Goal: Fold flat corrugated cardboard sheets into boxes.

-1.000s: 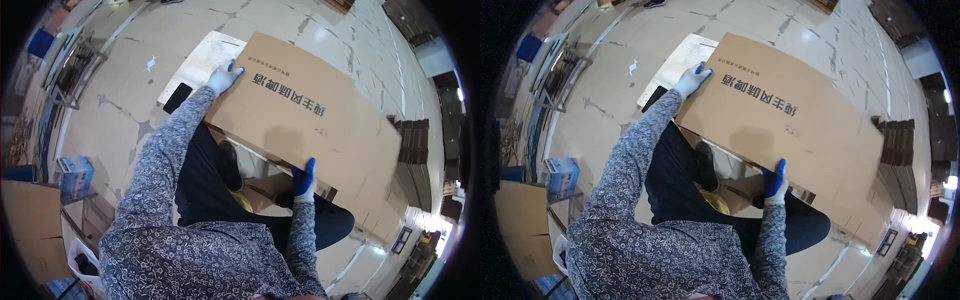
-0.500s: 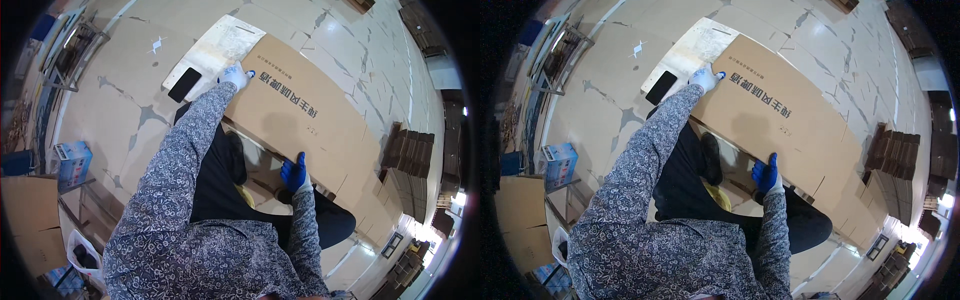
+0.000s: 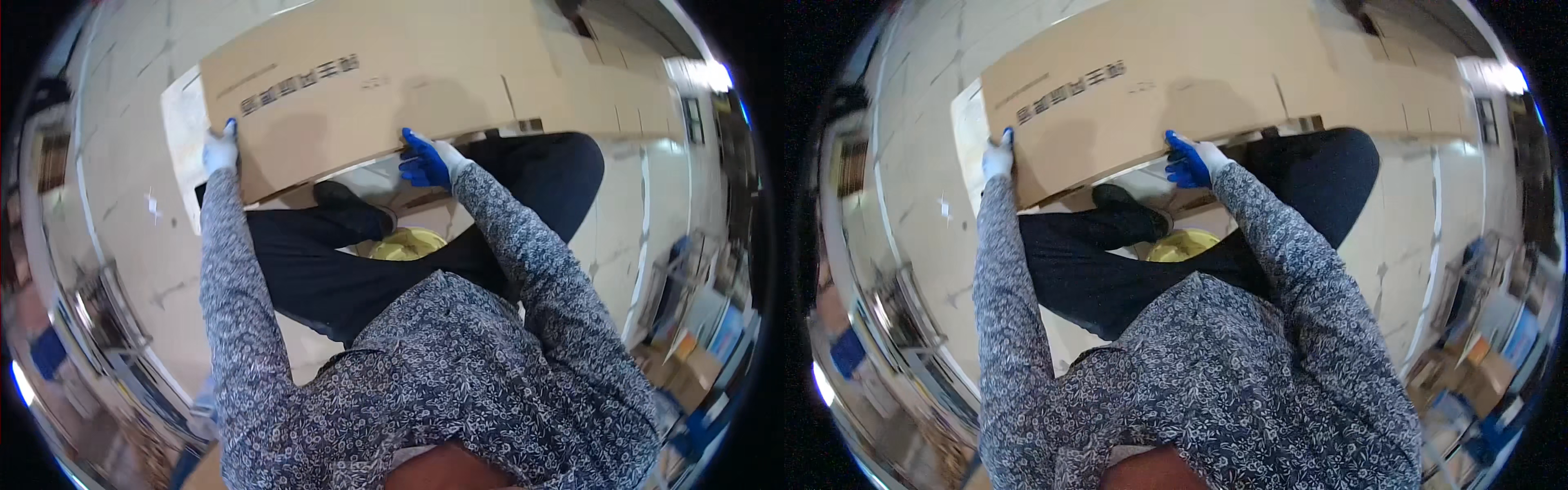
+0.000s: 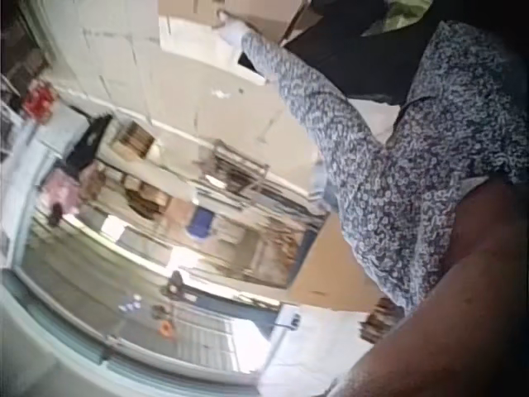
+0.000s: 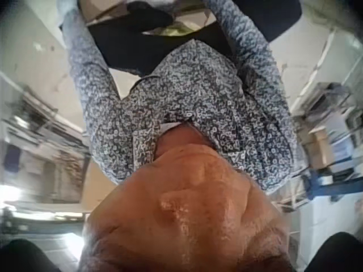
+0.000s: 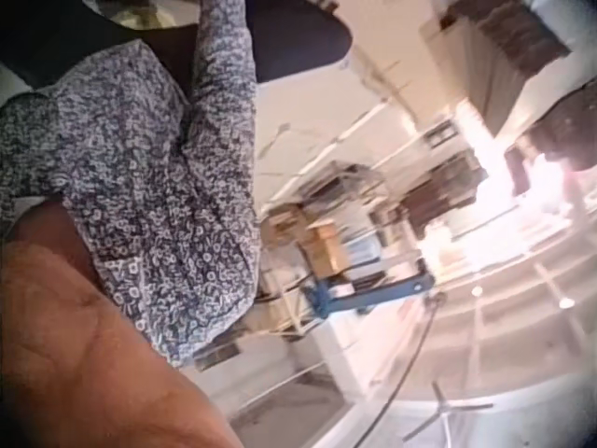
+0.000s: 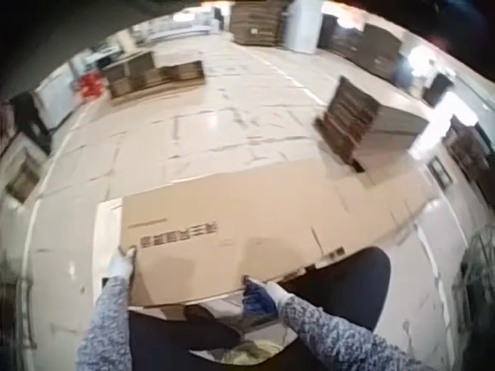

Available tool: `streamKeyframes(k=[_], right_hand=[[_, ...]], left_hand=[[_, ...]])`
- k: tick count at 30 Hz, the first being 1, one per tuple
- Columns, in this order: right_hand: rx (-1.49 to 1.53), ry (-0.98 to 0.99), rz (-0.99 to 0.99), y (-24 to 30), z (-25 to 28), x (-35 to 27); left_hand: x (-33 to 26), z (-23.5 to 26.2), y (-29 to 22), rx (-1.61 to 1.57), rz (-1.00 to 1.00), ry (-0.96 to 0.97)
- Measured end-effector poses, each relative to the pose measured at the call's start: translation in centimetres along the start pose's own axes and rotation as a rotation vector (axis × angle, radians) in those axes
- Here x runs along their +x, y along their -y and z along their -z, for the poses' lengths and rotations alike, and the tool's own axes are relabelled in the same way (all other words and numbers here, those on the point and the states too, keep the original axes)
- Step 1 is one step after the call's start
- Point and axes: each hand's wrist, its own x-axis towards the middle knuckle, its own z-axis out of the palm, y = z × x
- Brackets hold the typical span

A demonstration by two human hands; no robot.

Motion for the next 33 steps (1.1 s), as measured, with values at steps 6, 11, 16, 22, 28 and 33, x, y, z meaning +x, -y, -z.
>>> streamKeyframes(k=[6,11,16,22,28,33], right_hand=[[0.363,-0.412,0.275,2.8,8.8,-1.3],[0.434,-0.441,0.373,3.2,13.2,5.1],[-0.741,-0.702,0.537,2.5,18.3,6.9],[-1.223,-0.760,0.656,2.7,14.8,5.8],[0.066,-0.570,0.563,2.7,13.0,4.9],[-0.220,-0.600,0.527,2.7,18.5,5.3]], left_hand=[[-1.1,1.0,-3.0,-0.050,0.043,-0.005],[1.1,-0.3,-0.3,-0.220,0.035,0.007],[1.0,-1.0,-1.1,-0.286,-0.001,0.023],[0.7,-0.3,-0.8,-0.051,-0.013,-0.106],[-6.7,-5.1,-9.7,0.545,-0.421,-0.108],[-11.2,-7.6,-14.3,0.531,-0.358,-0.120]])
